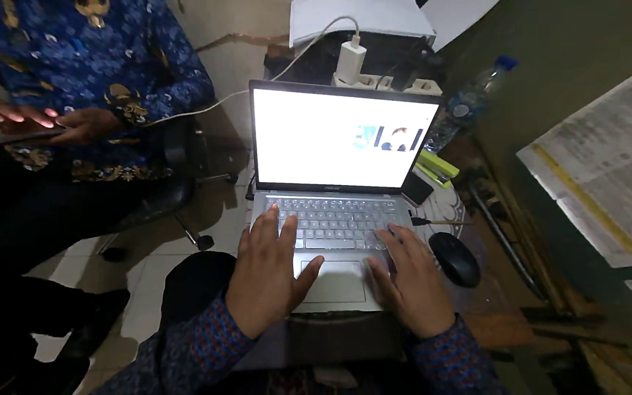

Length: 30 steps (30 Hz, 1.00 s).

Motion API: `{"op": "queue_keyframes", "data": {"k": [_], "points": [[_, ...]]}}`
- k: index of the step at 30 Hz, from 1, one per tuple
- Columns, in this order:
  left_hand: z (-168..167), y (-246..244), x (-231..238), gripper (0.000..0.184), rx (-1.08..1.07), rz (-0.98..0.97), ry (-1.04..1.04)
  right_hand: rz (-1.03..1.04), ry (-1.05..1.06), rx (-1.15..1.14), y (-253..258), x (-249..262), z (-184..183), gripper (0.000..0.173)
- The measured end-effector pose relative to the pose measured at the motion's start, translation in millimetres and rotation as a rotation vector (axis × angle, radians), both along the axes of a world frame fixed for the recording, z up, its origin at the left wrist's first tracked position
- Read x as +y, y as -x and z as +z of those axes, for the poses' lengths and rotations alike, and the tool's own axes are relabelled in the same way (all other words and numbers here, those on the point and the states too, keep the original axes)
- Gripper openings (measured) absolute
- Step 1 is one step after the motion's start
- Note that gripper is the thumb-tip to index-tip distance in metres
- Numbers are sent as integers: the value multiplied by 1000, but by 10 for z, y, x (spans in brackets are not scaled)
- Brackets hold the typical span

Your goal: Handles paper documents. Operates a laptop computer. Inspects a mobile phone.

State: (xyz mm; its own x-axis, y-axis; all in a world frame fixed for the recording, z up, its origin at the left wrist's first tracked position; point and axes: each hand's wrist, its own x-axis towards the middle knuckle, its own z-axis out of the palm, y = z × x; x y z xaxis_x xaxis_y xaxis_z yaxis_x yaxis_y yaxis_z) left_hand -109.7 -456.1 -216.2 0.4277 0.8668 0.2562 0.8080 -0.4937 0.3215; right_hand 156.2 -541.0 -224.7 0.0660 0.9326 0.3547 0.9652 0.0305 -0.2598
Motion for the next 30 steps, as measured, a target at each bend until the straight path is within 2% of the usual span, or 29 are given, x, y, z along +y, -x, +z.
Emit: {"op": "queue_keyframes", "data": {"k": [10, 30], "points": [[5, 4, -1, 92, 1, -5, 2, -11, 4, 0, -1, 5, 6, 67], [1, 10, -8, 90, -19, -2, 2, -55, -31, -12, 27, 3, 27, 70]]}}
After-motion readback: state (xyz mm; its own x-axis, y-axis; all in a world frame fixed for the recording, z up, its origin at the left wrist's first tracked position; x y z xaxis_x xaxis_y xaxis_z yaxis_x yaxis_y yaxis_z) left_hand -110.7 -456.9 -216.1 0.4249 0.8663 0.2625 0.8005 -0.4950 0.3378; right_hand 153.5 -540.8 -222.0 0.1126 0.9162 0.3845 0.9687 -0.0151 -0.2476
